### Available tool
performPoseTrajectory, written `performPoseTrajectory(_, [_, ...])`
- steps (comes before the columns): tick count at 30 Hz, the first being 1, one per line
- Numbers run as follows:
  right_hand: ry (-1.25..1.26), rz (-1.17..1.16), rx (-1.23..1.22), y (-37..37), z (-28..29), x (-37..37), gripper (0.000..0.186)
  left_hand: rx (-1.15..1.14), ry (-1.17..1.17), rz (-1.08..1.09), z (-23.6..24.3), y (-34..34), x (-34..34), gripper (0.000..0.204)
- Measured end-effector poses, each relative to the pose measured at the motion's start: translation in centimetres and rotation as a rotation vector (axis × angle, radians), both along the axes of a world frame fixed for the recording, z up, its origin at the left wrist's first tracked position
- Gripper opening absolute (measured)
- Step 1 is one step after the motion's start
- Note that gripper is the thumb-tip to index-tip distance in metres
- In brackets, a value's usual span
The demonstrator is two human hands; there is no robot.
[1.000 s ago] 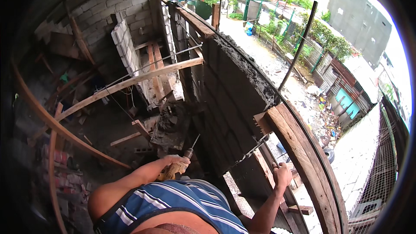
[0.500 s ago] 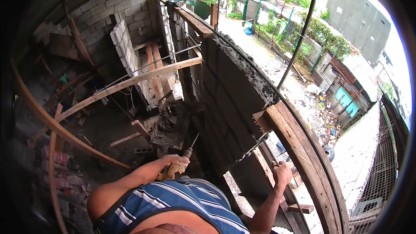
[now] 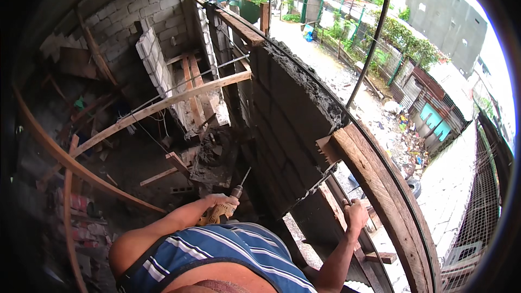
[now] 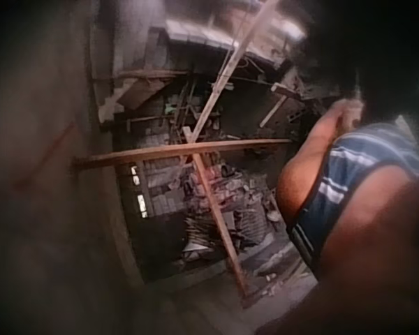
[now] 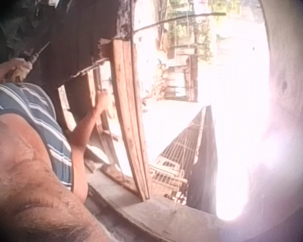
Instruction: The person drills holes into a wooden beam and the adjacent concrete block wall using a power drill, then adjusts the position of the wood by hand.
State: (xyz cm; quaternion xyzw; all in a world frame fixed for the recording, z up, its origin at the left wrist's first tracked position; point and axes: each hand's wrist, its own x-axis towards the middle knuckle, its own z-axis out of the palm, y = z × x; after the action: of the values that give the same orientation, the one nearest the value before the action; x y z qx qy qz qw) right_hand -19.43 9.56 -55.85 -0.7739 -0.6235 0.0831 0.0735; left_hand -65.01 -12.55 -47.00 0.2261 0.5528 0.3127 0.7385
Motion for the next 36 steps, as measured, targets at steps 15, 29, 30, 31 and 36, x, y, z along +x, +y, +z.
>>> performPoseTrajectory(15, [-0.022,0.012,0.016,0.5,-0.9,0.3,0.047,-0.065,0.080,0.047,3.5,1.0,1.3,0.040])
performPoseTrajectory(29, [-0.024,0.002,-0.018,0.3,-0.1,-0.2,0.044,0.095,0.199,0.276,-4.3,1.8,0.8,0.043])
performPoseTrajectory(30, [-0.023,0.000,-0.018,0.2,-0.1,-0.2,0.044,0.107,0.221,0.282,-3.3,1.7,1.1,0.043])
performPoseTrajectory(31, [-0.019,0.005,-0.015,0.2,-0.1,-0.2,0.044,0.109,0.222,0.282,-2.9,1.5,1.2,0.043])
performPoseTrajectory(36, [-0.005,0.001,-0.013,0.0,0.4,-0.4,0.042,0.242,0.276,-0.117,4.0,0.1,1.4,0.038])
